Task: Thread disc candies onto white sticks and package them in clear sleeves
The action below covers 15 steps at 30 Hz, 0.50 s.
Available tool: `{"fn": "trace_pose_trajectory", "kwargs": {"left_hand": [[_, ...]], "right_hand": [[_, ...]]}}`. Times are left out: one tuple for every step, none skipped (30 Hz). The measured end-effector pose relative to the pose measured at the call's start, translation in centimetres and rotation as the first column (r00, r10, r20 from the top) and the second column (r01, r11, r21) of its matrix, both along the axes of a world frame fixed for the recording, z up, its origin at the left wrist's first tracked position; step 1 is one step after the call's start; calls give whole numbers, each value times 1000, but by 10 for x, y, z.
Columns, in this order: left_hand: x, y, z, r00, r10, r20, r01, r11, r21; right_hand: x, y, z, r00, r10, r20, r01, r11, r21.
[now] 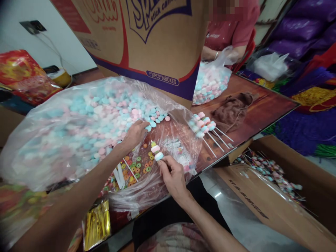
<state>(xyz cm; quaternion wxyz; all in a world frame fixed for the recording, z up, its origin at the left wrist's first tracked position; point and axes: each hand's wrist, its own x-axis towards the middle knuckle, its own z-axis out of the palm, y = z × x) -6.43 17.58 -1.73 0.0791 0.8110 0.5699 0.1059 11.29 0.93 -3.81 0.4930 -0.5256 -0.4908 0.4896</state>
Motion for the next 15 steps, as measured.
{"fn": "trace_pose_trajectory", "kwargs": {"left_hand": [[1, -2, 0, 1000, 0, -11, 0, 1000, 21], [2, -6, 1, 1000, -6, -20, 7, 999, 40], [3, -10, 2, 999, -20, -26, 21, 998, 54], [4, -14, 3, 999, -39, -29, 41, 997, 60], [6, -19, 4, 998, -56, -29, 57, 996, 61], [7, -23, 5, 998, -63, -22, 65, 996, 57], [7, -26, 6, 999, -51, -2, 52, 997, 51], [7, -29, 6, 999, -21, 41, 19, 999, 42], [7, -31, 7, 993, 25, 112, -29, 999, 27], [7, -33, 7, 973, 80, 216, -81, 997, -6], [6, -35, 7, 930, 132, 343, -118, 991, -64], [5, -36, 7, 861, 180, 476, -124, 981, -146], [4, -39, 7, 774, 221, 594, -96, 967, -235], [4, -41, 8, 681, 256, 686, -43, 949, -312], [3, -44, 8, 596, 286, 750, 15, 930, -366]], "right_hand": [[0, 0, 0, 1000, 0, 5, 0, 1000, 2], [0, 0, -1, 1000, 0, 9, 0, 1000, 4], [1, 0, -1, 1000, 0, 12, 0, 1000, 7], [1, 0, -2, 1000, -1, 16, 1, 1000, 12], [1, 0, -2, 1000, -2, 22, 2, 1000, 19], [1, 0, -2, 1000, -4, 29, 3, 1000, 27], [1, 0, -1, 999, -7, 38, 5, 999, 35], [1, 0, -1, 999, -9, 47, 7, 999, 42], [1, 0, 0, 999, -9, 54, 7, 999, 46], [1, 0, 0, 998, -9, 57, 6, 999, 50], [1, 1, 1, 998, -9, 58, 6, 999, 53], [1, 1, 1, 998, -7, 57, 4, 998, 56], [1, 1, 1, 999, -5, 53, 2, 998, 61], [1, 1, 1, 999, -2, 48, -1, 998, 67], [1, 2, 1, 999, 2, 44, -5, 997, 72]]}}
